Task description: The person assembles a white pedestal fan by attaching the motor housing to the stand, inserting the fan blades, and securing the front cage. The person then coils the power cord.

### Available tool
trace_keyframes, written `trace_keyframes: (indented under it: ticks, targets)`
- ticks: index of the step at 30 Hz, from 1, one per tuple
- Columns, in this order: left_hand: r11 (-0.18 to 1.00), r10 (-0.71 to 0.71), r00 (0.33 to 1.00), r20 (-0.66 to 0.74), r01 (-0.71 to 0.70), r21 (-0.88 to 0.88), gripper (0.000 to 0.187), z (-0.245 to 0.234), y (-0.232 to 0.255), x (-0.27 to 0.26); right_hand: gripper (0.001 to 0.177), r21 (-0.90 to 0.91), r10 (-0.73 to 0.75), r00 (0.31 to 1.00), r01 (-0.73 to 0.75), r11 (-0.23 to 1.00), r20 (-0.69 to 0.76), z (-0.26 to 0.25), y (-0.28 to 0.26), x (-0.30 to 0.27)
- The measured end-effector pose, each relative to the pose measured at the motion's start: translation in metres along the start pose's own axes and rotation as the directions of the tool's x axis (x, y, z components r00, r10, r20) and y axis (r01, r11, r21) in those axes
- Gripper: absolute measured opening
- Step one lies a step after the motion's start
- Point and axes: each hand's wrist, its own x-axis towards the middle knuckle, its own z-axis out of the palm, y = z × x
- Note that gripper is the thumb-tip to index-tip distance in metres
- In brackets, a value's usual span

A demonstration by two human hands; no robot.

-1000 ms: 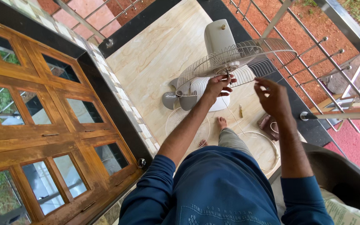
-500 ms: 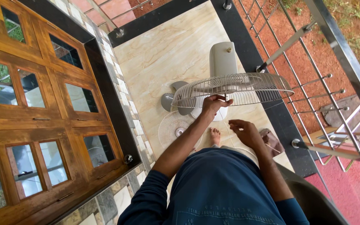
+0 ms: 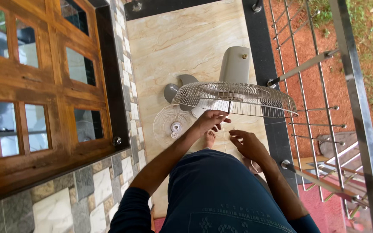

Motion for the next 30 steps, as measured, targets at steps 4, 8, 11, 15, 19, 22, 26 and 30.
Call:
trace_keyframes:
  ticks: [4,8,11,15,19,22,26,30]
  targets:
    - [1.0,-0.021,1.0,0.013,0.021,-0.001,0.037,0.002,-0.008,-0.018,0.038,0.069,0.009,0.997,-0.014,0.997,0.081,-0.012,-0.004,-0.018]
    - [0.999,-0.028,1.0,-0.009,0.028,0.019,0.035,0.009,-0.017,-0.019,0.042,0.284,0.026,1.0,-0.029,0.958,0.016,-0.015,0.002,-0.015]
    - [1.0,-0.009,0.998,-0.057,0.009,0.0,0.033,0.013,-0.028,-0.016,0.046,0.424,0.073,0.997,-0.064,0.903,-0.006,-0.011,0.001,-0.002]
    - [1.0,-0.027,0.99,-0.14,0.027,-0.002,0.031,0.009,-0.035,-0.016,0.05,0.612,0.077,0.997,-0.055,0.789,-0.01,-0.009,-0.017,0.021]
    - [0.984,-0.064,0.972,-0.227,0.023,-0.178,0.027,-0.005,-0.039,-0.033,0.052,0.778,0.091,0.992,-0.129,0.614,0.092,-0.004,-0.038,0.046]
    - [0.97,-0.071,0.95,-0.305,-0.005,-0.242,0.028,-0.019,-0.043,-0.05,0.047,0.89,0.01,0.983,-0.172,0.422,0.185,0.002,-0.028,0.065]
    - [0.954,-0.106,0.932,-0.346,-0.003,-0.301,0.027,-0.038,-0.049,-0.073,0.034,0.927,0.033,0.983,-0.181,0.328,0.18,0.011,0.003,0.079]
    - [0.943,-0.167,0.907,-0.386,0.032,-0.332,0.027,-0.052,-0.057,-0.087,0.025,0.932,0.062,0.992,-0.128,0.338,0.114,0.015,0.02,0.085]
